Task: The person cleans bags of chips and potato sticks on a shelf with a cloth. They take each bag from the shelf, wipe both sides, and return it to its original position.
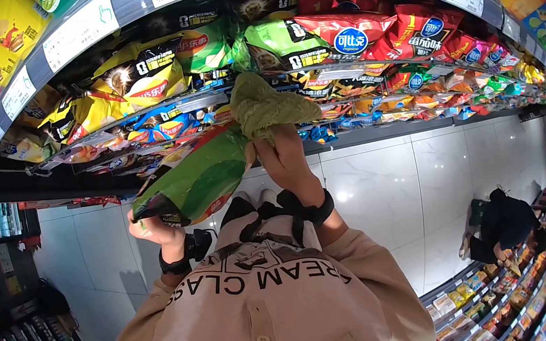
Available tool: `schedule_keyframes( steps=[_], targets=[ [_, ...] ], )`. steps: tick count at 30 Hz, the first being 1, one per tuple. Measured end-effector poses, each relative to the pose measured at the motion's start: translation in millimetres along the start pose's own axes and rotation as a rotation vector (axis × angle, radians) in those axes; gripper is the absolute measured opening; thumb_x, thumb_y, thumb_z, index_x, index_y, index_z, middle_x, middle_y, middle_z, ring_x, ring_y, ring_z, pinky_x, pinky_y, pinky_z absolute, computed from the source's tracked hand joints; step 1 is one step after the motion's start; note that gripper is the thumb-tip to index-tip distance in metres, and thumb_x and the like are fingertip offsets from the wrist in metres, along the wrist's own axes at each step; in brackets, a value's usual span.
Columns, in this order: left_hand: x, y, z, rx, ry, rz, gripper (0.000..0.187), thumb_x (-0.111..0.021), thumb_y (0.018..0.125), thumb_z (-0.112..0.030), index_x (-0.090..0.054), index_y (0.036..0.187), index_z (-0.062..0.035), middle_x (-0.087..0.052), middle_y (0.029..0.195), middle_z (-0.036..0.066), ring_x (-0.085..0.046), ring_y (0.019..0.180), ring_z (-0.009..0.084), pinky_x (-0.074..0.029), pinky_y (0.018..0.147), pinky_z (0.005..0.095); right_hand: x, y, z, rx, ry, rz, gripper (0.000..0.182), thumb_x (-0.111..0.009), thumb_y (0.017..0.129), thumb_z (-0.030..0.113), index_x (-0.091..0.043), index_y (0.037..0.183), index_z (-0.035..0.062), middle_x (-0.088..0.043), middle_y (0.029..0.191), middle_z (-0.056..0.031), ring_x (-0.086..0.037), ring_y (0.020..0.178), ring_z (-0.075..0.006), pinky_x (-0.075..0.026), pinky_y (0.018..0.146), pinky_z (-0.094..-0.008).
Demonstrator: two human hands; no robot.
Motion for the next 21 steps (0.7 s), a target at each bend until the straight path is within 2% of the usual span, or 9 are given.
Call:
schedule_keyframes(
  steps=[3, 6, 8, 9, 10, 12, 18, 20, 21],
  targets=[
    [5, 8, -1, 0.162, -0.056, -0.081, 0.043, -0.045, 0.085, -0.029, -0.063, 0.081, 0.0104, -0.065, 0.074, 0.016, -0.061, 0.062, 0.0210, -0.046, 0.060, 0.0291, -1, -3, 2, -0.007, 0.105, -0.076, 0.018, -0.052, 0.078, 0.001, -0.058, 0.095, -0.0017, -0.057, 0.095, -0.0214, -0.053, 0.088, -0.0376, -0.041, 0.076, -0.0403],
    [5, 2, 15, 0.357, -0.222, -0.258, 0.040, -0.043, 0.086, -0.026, -0.062, 0.082, 0.0096, -0.063, 0.075, 0.013, -0.059, 0.065, 0.0189, -0.045, 0.063, 0.0285, -10, -8, 22, 0.062, -0.018, -0.064, 0.027, -0.050, 0.082, 0.004, -0.051, 0.107, -0.0061, -0.058, 0.101, -0.0186, -0.056, 0.090, -0.0282, -0.042, 0.082, -0.0352],
    [10, -2, 20, 0.317, -0.166, -0.180, 0.039, -0.039, 0.088, -0.025, -0.060, 0.088, 0.0079, -0.062, 0.083, 0.013, -0.059, 0.074, 0.0182, -0.045, 0.068, 0.0286, -13, -11, 68, 0.379, -0.171, -0.026, 0.033, -0.050, 0.080, 0.005, -0.051, 0.111, -0.0050, -0.054, 0.112, -0.0209, -0.050, 0.105, -0.0353, -0.033, 0.095, -0.0422],
    [16, -5, 24, 0.370, -0.195, -0.257, 0.039, -0.037, 0.089, -0.025, -0.058, 0.092, 0.0070, -0.062, 0.086, 0.013, -0.059, 0.076, 0.0187, -0.046, 0.070, 0.0295, -15, -12, 70, 0.338, -0.108, 0.059, 0.036, -0.050, 0.077, 0.007, -0.053, 0.112, -0.0035, -0.051, 0.119, -0.0214, -0.041, 0.116, -0.0400, -0.023, 0.102, -0.0465],
    [22, -8, 28, 0.421, -0.225, -0.334, 0.039, -0.035, 0.090, -0.026, -0.057, 0.096, 0.0062, -0.061, 0.089, 0.014, -0.059, 0.079, 0.0192, -0.047, 0.071, 0.0305, -11, -11, 69, 0.339, -0.108, 0.056, 0.036, -0.050, 0.077, 0.007, -0.053, 0.112, -0.0035, -0.051, 0.119, -0.0214, -0.041, 0.116, -0.0400, -0.023, 0.102, -0.0465],
    [26, -9, 25, 0.430, -0.228, -0.340, 0.040, -0.033, 0.091, -0.028, -0.054, 0.102, 0.0047, -0.060, 0.095, 0.015, -0.059, 0.084, 0.0201, -0.048, 0.075, 0.0321, 0, -12, 69, 0.369, -0.190, 0.008, 0.031, -0.055, 0.073, 0.008, -0.060, 0.102, 0.0008, -0.057, 0.107, -0.0204, -0.052, 0.101, -0.0409, -0.038, 0.090, -0.0424],
    [5, 1, 22, 0.448, -0.384, -0.214, 0.042, -0.034, 0.093, -0.030, -0.055, 0.101, 0.0057, -0.061, 0.092, 0.013, -0.059, 0.079, 0.0172, -0.047, 0.071, 0.0288, 1, -4, 35, 0.010, 0.034, -0.072, 0.028, -0.058, 0.073, 0.008, -0.059, 0.100, 0.0014, -0.057, 0.104, -0.0191, -0.053, 0.095, -0.0371, -0.040, 0.083, -0.0408],
    [-3, 4, 16, 0.366, -0.316, -0.152, 0.042, -0.034, 0.094, -0.029, -0.056, 0.100, 0.0063, -0.062, 0.091, 0.012, -0.059, 0.078, 0.0164, -0.046, 0.070, 0.0277, -17, -10, 82, 0.393, -0.241, 0.011, 0.031, -0.058, 0.073, 0.010, -0.059, 0.104, 0.0029, -0.057, 0.108, -0.0180, -0.051, 0.101, -0.0371, -0.037, 0.089, -0.0435],
    [-6, 4, 15, 0.400, -0.337, -0.197, 0.042, -0.034, 0.094, -0.029, -0.055, 0.100, 0.0066, -0.062, 0.091, 0.012, -0.059, 0.078, 0.0161, -0.046, 0.070, 0.0274, -27, -17, 85, 0.396, -0.222, 0.066, 0.034, -0.060, 0.073, 0.014, -0.059, 0.105, 0.0049, -0.056, 0.111, -0.0158, -0.050, 0.105, -0.0361, -0.035, 0.093, -0.0447]
  ],
)
Point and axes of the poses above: each hand's wrist, its own y-axis towards the middle knuckle, its own x-axis out of the back of the hand, z = x × y, the point moved 8 cm from there along y, towards the middle knuckle
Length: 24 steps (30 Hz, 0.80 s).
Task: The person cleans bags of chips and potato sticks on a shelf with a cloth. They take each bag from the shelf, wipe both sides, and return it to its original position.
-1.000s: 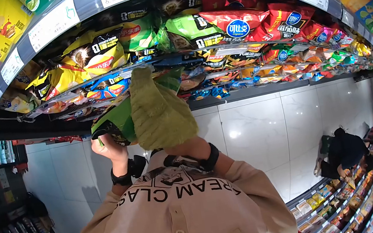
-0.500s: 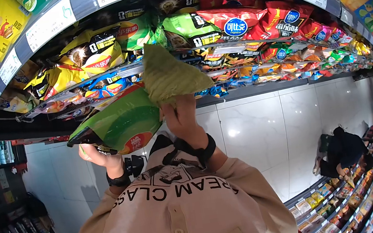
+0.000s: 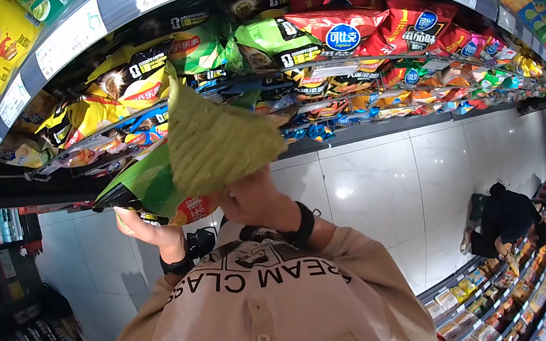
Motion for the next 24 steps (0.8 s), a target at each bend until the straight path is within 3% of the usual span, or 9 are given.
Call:
schedule_keyframes(
  steps=[5, 7, 9, 12, 14, 15, 17, 20, 24],
  targets=[
    [9, 3, 32, 0.385, -0.120, -0.132, 0.047, -0.038, 0.094, -0.041, -0.051, 0.110, 0.0013, -0.060, 0.099, 0.011, -0.059, 0.085, 0.0180, -0.047, 0.075, 0.0286, -42, -16, 17, 0.051, 0.065, 0.263, 0.035, -0.063, 0.073, 0.024, -0.062, 0.106, 0.0115, -0.055, 0.119, -0.0063, -0.047, 0.115, -0.0291, -0.031, 0.100, -0.0416],
    [6, -5, 56, 0.723, -0.444, -0.168, 0.053, -0.041, 0.091, -0.049, -0.047, 0.121, -0.0067, -0.057, 0.110, 0.012, -0.059, 0.093, 0.0234, -0.048, 0.084, 0.0353, -36, -22, 41, 0.518, -0.277, 0.138, 0.032, -0.064, 0.073, 0.027, -0.064, 0.102, 0.0157, -0.055, 0.121, 0.0003, -0.047, 0.116, -0.0231, -0.032, 0.101, -0.0380],
    [-1, 3, 71, 0.862, -0.645, -0.208, 0.055, -0.043, 0.090, -0.050, -0.045, 0.123, -0.0059, -0.054, 0.117, 0.013, -0.056, 0.103, 0.0244, -0.047, 0.090, 0.0396, -35, -37, 15, 0.511, -0.225, 0.074, 0.031, -0.065, 0.071, 0.024, -0.065, 0.101, 0.0174, -0.057, 0.115, 0.0005, -0.050, 0.112, -0.0203, -0.035, 0.099, -0.0366],
    [-4, -2, 70, 0.902, -0.604, -0.200, 0.051, -0.042, 0.092, -0.044, -0.045, 0.124, -0.0053, -0.053, 0.122, 0.010, -0.054, 0.109, 0.0232, -0.045, 0.092, 0.0415, -28, -52, -15, 0.378, -0.136, -0.068, 0.032, -0.067, 0.067, 0.022, -0.066, 0.099, 0.0172, -0.060, 0.110, -0.0026, -0.053, 0.106, -0.0228, -0.038, 0.095, -0.0370],
    [-13, -12, 75, 0.949, -0.573, -0.228, 0.050, -0.041, 0.093, -0.044, -0.045, 0.124, -0.0060, -0.053, 0.122, 0.008, -0.054, 0.108, 0.0219, -0.043, 0.093, 0.0409, -49, -78, -81, -0.486, 0.404, -0.012, 0.028, -0.067, 0.065, 0.021, -0.066, 0.092, 0.0147, -0.061, 0.105, -0.0053, -0.054, 0.101, -0.0248, -0.040, 0.090, -0.0378],
    [-18, -15, 72, 0.950, -0.478, -0.243, 0.048, -0.041, 0.093, -0.043, -0.046, 0.124, -0.0069, -0.054, 0.121, 0.007, -0.054, 0.107, 0.0213, -0.043, 0.092, 0.0407, -65, -87, -88, -0.486, 0.404, -0.010, 0.028, -0.067, 0.065, 0.021, -0.066, 0.092, 0.0147, -0.061, 0.105, -0.0053, -0.054, 0.101, -0.0248, -0.040, 0.090, -0.0378],
    [2, -20, 117, 0.996, -0.508, -0.149, 0.045, -0.041, 0.093, -0.042, -0.048, 0.121, -0.0071, -0.057, 0.117, 0.008, -0.056, 0.104, 0.0216, -0.045, 0.090, 0.0410, -62, -96, -61, 0.056, 0.103, -0.337, 0.020, -0.064, 0.066, 0.018, -0.064, 0.086, 0.0134, -0.061, 0.104, -0.0072, -0.054, 0.099, -0.0264, -0.040, 0.089, -0.0363],
    [-43, -18, 58, 0.855, -0.894, 0.339, 0.041, -0.040, 0.094, -0.039, -0.053, 0.116, -0.0072, -0.060, 0.110, 0.009, -0.059, 0.098, 0.0209, -0.048, 0.085, 0.0378, -37, -56, 5, 0.380, -0.097, -0.135, 0.014, -0.060, 0.069, 0.016, -0.063, 0.082, 0.0160, -0.062, 0.101, -0.0028, -0.054, 0.104, -0.0244, -0.038, 0.089, -0.0334],
    [-9, -6, 96, 0.859, -0.336, 0.004, 0.042, -0.037, 0.095, -0.038, -0.049, 0.120, -0.0065, -0.058, 0.116, 0.009, -0.057, 0.104, 0.0217, -0.046, 0.089, 0.0394, -28, -58, -3, 0.507, -0.328, -0.168, 0.011, -0.063, 0.070, 0.019, -0.063, 0.081, 0.0159, -0.063, 0.099, 0.0006, -0.050, 0.114, -0.0239, -0.037, 0.090, -0.0344]
  ],
)
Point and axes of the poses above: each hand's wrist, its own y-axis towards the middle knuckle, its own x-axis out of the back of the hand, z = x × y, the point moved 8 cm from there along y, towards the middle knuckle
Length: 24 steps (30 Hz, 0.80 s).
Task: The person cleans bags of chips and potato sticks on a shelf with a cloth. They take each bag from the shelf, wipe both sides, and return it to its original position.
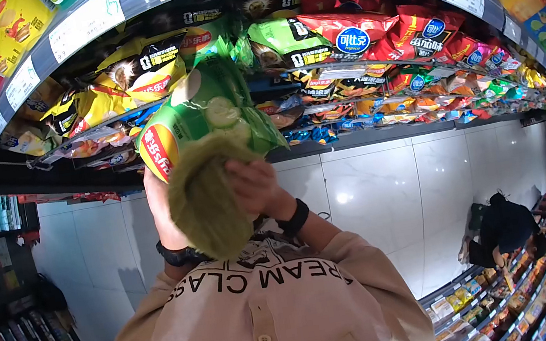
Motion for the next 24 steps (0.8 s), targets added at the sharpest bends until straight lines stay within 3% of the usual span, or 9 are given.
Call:
schedule_keyframes(
  steps=[5, 7, 8, 10, 13, 15, 17, 20, 24],
  targets=[
    [14, 4, 19, 0.190, -0.400, -0.062, 0.041, -0.036, 0.095, -0.034, -0.046, 0.122, -0.0049, -0.056, 0.119, 0.010, -0.056, 0.106, 0.0235, -0.046, 0.091, 0.0403, 11, -12, -25, -0.343, -0.156, -0.061, 0.031, -0.066, 0.076, 0.023, -0.059, 0.103, 0.0111, -0.055, 0.113, -0.0103, -0.043, 0.118, -0.0310, -0.035, 0.098, -0.0398],
    [18, 5, 19, 0.183, -0.402, -0.058, 0.041, -0.036, 0.095, -0.034, -0.046, 0.122, -0.0048, -0.056, 0.119, 0.010, -0.056, 0.106, 0.0236, -0.046, 0.091, 0.0403, -49, -119, -53, -1.158, 0.425, 0.067, 0.033, -0.069, 0.073, 0.021, -0.060, 0.102, 0.0067, -0.055, 0.112, -0.0124, -0.045, 0.115, -0.0334, -0.039, 0.095, -0.0433],
    [19, 6, 20, 0.189, -0.406, -0.031, 0.041, -0.036, 0.095, -0.034, -0.047, 0.122, -0.0044, -0.056, 0.119, 0.011, -0.056, 0.106, 0.0239, -0.046, 0.091, 0.0404, -45, -105, -50, -1.155, 0.426, 0.067, 0.033, -0.069, 0.073, 0.021, -0.060, 0.102, 0.0067, -0.055, 0.112, -0.0124, -0.045, 0.115, -0.0334, -0.039, 0.095, -0.0433],
    [23, 13, 30, 0.237, -0.458, 0.086, 0.042, -0.036, 0.095, -0.034, -0.047, 0.121, -0.0026, -0.056, 0.118, 0.012, -0.057, 0.105, 0.0248, -0.048, 0.089, 0.0400, -11, -18, 7, -0.236, 0.197, 0.037, 0.031, -0.063, 0.064, 0.017, -0.062, 0.094, 0.0076, -0.060, 0.104, -0.0085, -0.052, 0.107, -0.0261, -0.041, 0.093, -0.0430],
    [47, 26, 37, 0.220, -0.506, 0.130, 0.042, -0.037, 0.095, -0.033, -0.047, 0.120, -0.0015, -0.056, 0.117, 0.013, -0.057, 0.103, 0.0255, -0.049, 0.088, 0.0397, -21, -16, 21, -0.138, 0.308, 0.230, 0.033, -0.060, 0.062, 0.016, -0.062, 0.092, 0.0052, -0.060, 0.105, -0.0094, -0.054, 0.103, -0.0261, -0.045, 0.089, -0.0434],
    [33, 15, 21, 0.200, -0.524, 0.087, 0.042, -0.036, 0.095, -0.033, -0.047, 0.120, -0.0014, -0.057, 0.116, 0.014, -0.058, 0.102, 0.0256, -0.049, 0.088, 0.0399, -25, -23, 20, -0.141, 0.311, 0.274, 0.027, -0.060, 0.066, 0.014, -0.062, 0.091, 0.0042, -0.061, 0.102, -0.0100, -0.056, 0.101, -0.0278, -0.046, 0.088, -0.0411],
    [30, 9, 8, 0.140, -0.553, 0.032, 0.042, -0.036, 0.096, -0.033, -0.047, 0.120, -0.0014, -0.057, 0.116, 0.014, -0.058, 0.103, 0.0258, -0.049, 0.088, 0.0405, -70, -111, -24, -1.383, 1.096, 0.213, 0.026, -0.063, 0.066, 0.010, -0.063, 0.090, 0.0028, -0.063, 0.099, -0.0114, -0.057, 0.100, -0.0300, -0.046, 0.088, -0.0394],
    [24, 2, -2, 0.107, -0.486, -0.006, 0.042, -0.040, 0.094, -0.034, -0.048, 0.120, -0.0019, -0.058, 0.115, 0.013, -0.058, 0.101, 0.0248, -0.049, 0.087, 0.0395, -11, -46, -36, -0.520, 0.446, 0.296, 0.028, -0.063, 0.068, 0.006, -0.061, 0.095, -0.0005, -0.062, 0.098, -0.0140, -0.058, 0.098, -0.0313, -0.047, 0.085, -0.0365],
    [20, -8, -24, -0.078, -0.199, -0.124, 0.041, -0.045, 0.093, -0.037, -0.050, 0.117, -0.0039, -0.059, 0.111, 0.008, -0.059, 0.097, 0.0198, -0.049, 0.084, 0.0345, 13, -85, -80, -1.025, 0.489, 0.096, 0.028, -0.061, 0.071, 0.004, -0.059, 0.099, -0.0028, -0.063, 0.096, -0.0147, -0.060, 0.093, -0.0303, -0.047, 0.080, -0.0349]
  ],
)
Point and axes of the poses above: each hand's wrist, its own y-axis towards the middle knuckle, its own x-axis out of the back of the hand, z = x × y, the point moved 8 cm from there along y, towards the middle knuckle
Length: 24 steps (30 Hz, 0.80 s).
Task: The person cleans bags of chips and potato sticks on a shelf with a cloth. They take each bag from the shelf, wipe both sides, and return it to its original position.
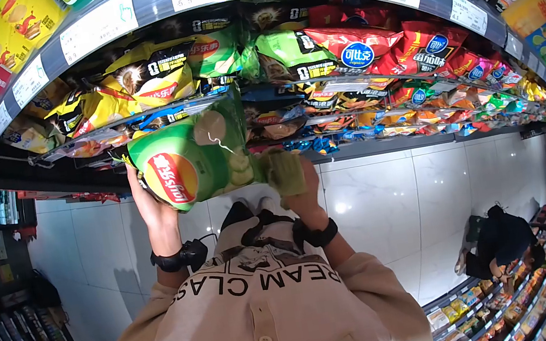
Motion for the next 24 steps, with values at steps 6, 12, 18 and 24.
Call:
schedule_keyframes(
  steps=[6, 12, 18, 24],
  targets=[
    [-29, -8, -17, -0.553, 1.037, 0.326, 0.028, -0.062, 0.085, -0.015, -0.053, 0.064, 0.0003, -0.044, 0.057, -0.002, -0.039, 0.058, 0.0023, -0.033, 0.050, 0.0221, 51, 0, -17, -0.189, -0.050, -0.269, 0.036, -0.060, 0.080, 0.007, -0.044, 0.111, -0.0019, -0.059, 0.094, -0.0151, -0.058, 0.089, -0.0184, -0.046, 0.078, -0.0304],
    [-89, -54, 22, -0.787, 1.439, 0.903, 0.036, -0.078, 0.067, -0.020, -0.047, 0.060, -0.0015, -0.047, 0.057, 0.007, -0.046, 0.047, 0.0253, -0.037, 0.044, 0.0326, 16, 17, 31, -0.147, -0.021, 0.206, 0.070, -0.079, 0.065, 0.022, -0.044, 0.122, 0.0049, -0.060, 0.100, -0.0147, -0.059, 0.092, -0.0209, -0.046, 0.080, -0.0314],
    [-112, -92, 48, -0.764, 1.328, 1.248, 0.035, -0.076, 0.068, -0.029, -0.049, 0.066, -0.0064, -0.050, 0.060, 0.005, -0.052, 0.052, 0.0226, -0.040, 0.046, 0.0308, -30, 10, 59, -0.152, -0.019, 0.743, 0.076, -0.083, 0.057, 0.035, -0.052, 0.119, 0.0071, -0.064, 0.097, -0.0129, -0.063, 0.088, -0.0275, -0.048, 0.077, -0.0309],
    [-112, -89, 41, -0.689, 1.197, 1.250, 0.039, -0.078, 0.065, -0.035, -0.050, 0.070, -0.0083, -0.050, 0.060, 0.002, -0.053, 0.053, 0.0194, -0.041, 0.046, 0.0291, -16, 13, 88, -0.010, 0.100, 0.603, 0.062, -0.083, 0.059, 0.024, -0.059, 0.113, 0.0075, -0.066, 0.091, -0.0113, -0.065, 0.080, -0.0268, -0.049, 0.071, -0.0289]
  ],
)
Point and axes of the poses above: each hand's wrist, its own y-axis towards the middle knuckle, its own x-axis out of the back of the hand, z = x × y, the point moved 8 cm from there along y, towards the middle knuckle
